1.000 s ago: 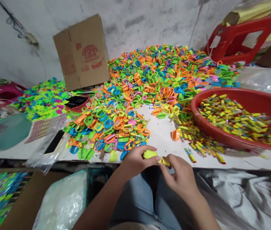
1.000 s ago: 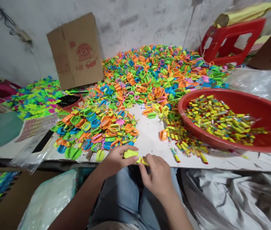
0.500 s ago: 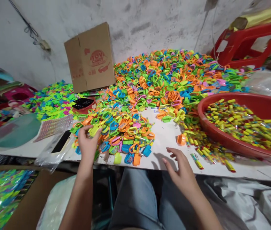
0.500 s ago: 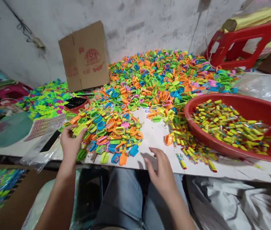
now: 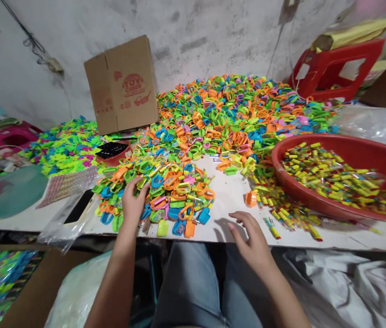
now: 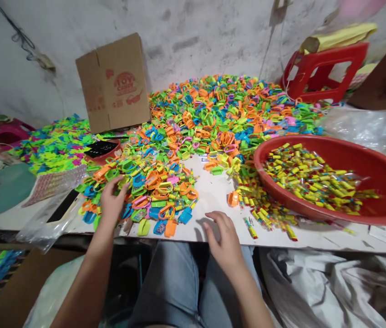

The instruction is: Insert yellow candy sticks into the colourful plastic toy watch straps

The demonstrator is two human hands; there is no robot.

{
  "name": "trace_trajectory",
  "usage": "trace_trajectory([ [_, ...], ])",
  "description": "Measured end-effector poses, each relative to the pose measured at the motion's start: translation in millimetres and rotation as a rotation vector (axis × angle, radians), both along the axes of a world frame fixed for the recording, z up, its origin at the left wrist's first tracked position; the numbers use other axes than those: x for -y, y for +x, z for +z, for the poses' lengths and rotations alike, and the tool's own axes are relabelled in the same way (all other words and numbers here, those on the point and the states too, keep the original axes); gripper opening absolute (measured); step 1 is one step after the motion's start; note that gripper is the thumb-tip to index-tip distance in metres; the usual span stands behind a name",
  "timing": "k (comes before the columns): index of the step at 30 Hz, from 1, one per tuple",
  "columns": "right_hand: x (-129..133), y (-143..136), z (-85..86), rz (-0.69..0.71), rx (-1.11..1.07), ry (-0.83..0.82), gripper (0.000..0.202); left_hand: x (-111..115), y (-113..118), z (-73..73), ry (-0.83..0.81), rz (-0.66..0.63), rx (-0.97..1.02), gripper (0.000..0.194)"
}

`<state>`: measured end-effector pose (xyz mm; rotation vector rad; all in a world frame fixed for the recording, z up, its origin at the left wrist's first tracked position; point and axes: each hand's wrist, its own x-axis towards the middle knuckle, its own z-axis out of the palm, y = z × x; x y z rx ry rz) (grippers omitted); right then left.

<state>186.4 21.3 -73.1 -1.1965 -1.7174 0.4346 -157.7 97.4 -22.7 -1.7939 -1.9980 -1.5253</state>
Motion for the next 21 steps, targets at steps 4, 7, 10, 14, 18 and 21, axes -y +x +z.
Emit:
trace_trajectory([
  [4,0,-2,0.2,0.006,-0.004,-0.015,0.016,7,4,-2.3,-0.068,-0.008,-0.011,0.038],
  [7,-2,3,-0.8,-0.020,0.005,-0.008,0.017,18,7,-1.9,-0.022,0.019,-0.023,0.037],
  [10,-7,15,-6.1,-0.150,0.085,-0.005,0.020,32,20,4.3,0.123,0.063,-0.033,0.034],
  [14,-14,30,-17.3,-0.409,0.367,-0.145,0.027,42,65,19.1,0.166,-0.083,-0.132,0.029],
  [18,-15,32,-19.8,-0.485,0.577,-0.269,0.033,25,137,22.2,-0.054,-0.440,-0.266,0.026],
  [21,-12,35,-10.3,-0.570,0.642,-0.341,0.030,-1,196,10.3,-0.271,-0.667,-0.269,0.029],
])
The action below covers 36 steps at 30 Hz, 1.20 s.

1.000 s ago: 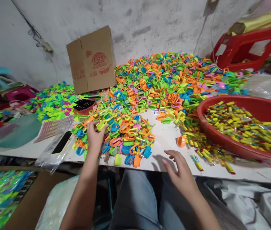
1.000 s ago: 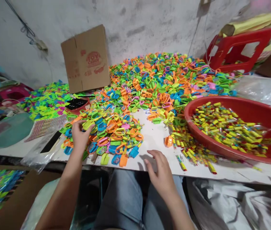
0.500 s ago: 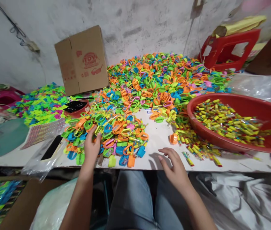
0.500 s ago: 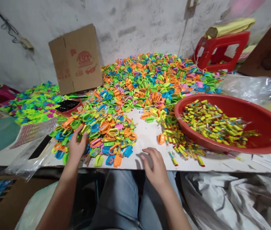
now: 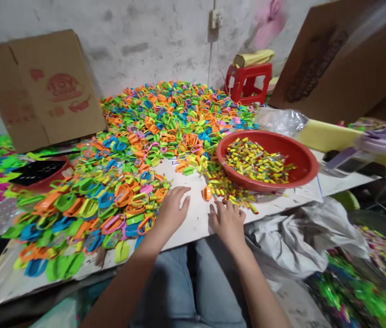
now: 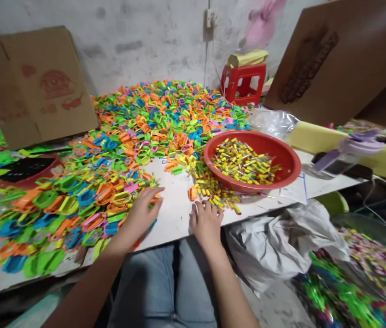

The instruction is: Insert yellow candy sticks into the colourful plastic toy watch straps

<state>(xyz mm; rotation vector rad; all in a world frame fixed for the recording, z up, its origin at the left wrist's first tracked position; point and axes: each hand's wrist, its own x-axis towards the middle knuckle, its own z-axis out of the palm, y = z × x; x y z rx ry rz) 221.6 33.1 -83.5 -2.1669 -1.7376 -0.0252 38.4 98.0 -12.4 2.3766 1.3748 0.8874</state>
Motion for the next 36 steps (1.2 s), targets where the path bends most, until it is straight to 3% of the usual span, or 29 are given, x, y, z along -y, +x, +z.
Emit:
trace_trajectory([
  [4,8,14,14.7,-0.110,0.055,-0.082,0.022,-33,67,-24.7,-0.224,-0.078,-0.030,0.035],
  [7,11,23,16.7,-0.091,0.044,-0.119,0.019,-47,94,-41.6,-0.301,-0.104,-0.024,0.037],
  [10,11,28,11.9,-0.099,0.021,-0.131,0.019,-51,99,-54.2,-0.374,-0.140,0.019,0.039],
  [14,6,33,2.9,-0.104,-0.021,-0.085,0.011,-43,85,-60.8,-0.456,-0.139,0.150,0.046],
  [17,4,32,-0.6,0.030,-0.216,0.074,0.006,-29,70,-53.6,-0.511,-0.115,0.275,0.041],
  [20,5,26,4.5,0.168,-0.680,0.279,0.012,-7,52,-36.9,-0.625,-0.101,0.466,0.038],
  [23,12,16,19.0,0.244,-1.213,0.324,0.023,18,34,-18.7,-0.762,-0.059,0.726,0.045],
  [26,21,5,35.2,0.346,-1.560,0.322,0.027,40,19,-5.7,-0.766,-0.029,0.800,0.050],
  [28,25,-2,42.2,0.420,-1.610,0.295,0.027,50,12,-0.2,-0.746,-0.003,0.780,0.053],
  [32,26,-15,45.0,0.482,-1.358,0.268,0.025,60,5,6.8,-0.695,0.069,0.762,0.052],
  [36,27,-21,43.1,0.489,-1.220,0.305,0.019,61,3,11.5,-0.658,0.060,0.783,0.047],
])
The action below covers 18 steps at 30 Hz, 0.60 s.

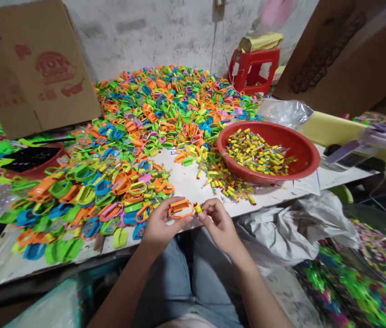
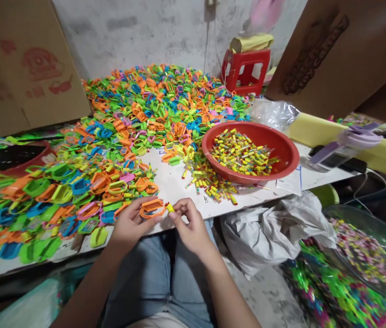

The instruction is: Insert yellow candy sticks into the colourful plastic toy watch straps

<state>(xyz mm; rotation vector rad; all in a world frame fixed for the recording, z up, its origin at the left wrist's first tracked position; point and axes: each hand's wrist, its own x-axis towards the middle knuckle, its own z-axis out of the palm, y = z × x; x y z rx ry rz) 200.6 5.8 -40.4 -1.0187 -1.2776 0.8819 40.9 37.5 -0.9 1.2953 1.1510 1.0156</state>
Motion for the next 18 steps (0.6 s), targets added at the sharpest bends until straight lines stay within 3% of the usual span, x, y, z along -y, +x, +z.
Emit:
trace_trajectory([
  [4,3.4,-0.4,1.6,-0.031,0.126,0.044,0.019,0.1,-0.8,1.3,0.038,-0.001,-0.015,0.043],
  [9,6.1,-3.1,5.4,-0.165,0.293,0.146,0.015,1.7,-1.7,1.8,0.038,0.016,-0.041,0.043],
  [18,7.8,-8.3,6.4,-0.213,0.350,0.275,0.013,4.2,-0.8,9.0,0.011,0.028,-0.071,0.044],
])
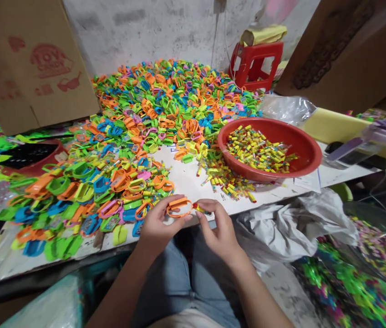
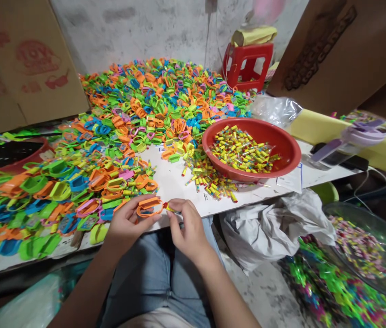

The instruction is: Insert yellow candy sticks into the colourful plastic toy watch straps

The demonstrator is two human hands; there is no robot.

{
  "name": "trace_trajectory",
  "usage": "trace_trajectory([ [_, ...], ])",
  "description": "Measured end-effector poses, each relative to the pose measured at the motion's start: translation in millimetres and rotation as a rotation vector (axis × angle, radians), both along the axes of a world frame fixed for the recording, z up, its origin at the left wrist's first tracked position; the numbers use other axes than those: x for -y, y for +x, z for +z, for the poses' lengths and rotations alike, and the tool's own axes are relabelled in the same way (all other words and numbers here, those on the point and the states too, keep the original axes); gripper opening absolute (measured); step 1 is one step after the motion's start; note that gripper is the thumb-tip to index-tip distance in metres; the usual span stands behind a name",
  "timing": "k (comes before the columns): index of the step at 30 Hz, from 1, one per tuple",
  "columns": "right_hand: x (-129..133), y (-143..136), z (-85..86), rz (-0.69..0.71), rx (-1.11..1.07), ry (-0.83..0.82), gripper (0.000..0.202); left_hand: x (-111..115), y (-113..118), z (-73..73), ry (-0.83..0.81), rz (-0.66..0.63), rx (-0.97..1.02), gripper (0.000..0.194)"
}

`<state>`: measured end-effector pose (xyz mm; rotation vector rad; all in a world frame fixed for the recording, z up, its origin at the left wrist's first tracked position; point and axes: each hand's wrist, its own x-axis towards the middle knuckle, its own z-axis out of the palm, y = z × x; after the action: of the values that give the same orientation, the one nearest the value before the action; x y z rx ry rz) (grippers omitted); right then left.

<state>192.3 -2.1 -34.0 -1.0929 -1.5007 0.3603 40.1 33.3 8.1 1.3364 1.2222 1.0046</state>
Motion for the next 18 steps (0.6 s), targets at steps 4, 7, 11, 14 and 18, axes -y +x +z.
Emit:
trace_trajectory([
  [4,0,2,-0.5,0.047,0.120,-0.030,0.014,1,1,-1.1,-0.006,0.043,-0.011,0.044],
  [7,1,3,2.4,0.015,0.273,-0.060,0.010,0,0,-7.0,-0.070,0.048,0.009,0.051],
  [11,2,2,3.3,-0.054,0.483,-0.095,0.010,-4,-3,-20.7,-0.198,-0.066,0.035,0.055],
  [14,1,-1,0.1,-0.065,0.513,-0.091,0.016,-5,-5,-27.4,-0.235,-0.133,0.018,0.043],
  [18,-3,-2,-5.8,-0.042,0.425,-0.127,0.013,-9,-11,-17.9,-0.105,-0.133,-0.124,0.040],
])
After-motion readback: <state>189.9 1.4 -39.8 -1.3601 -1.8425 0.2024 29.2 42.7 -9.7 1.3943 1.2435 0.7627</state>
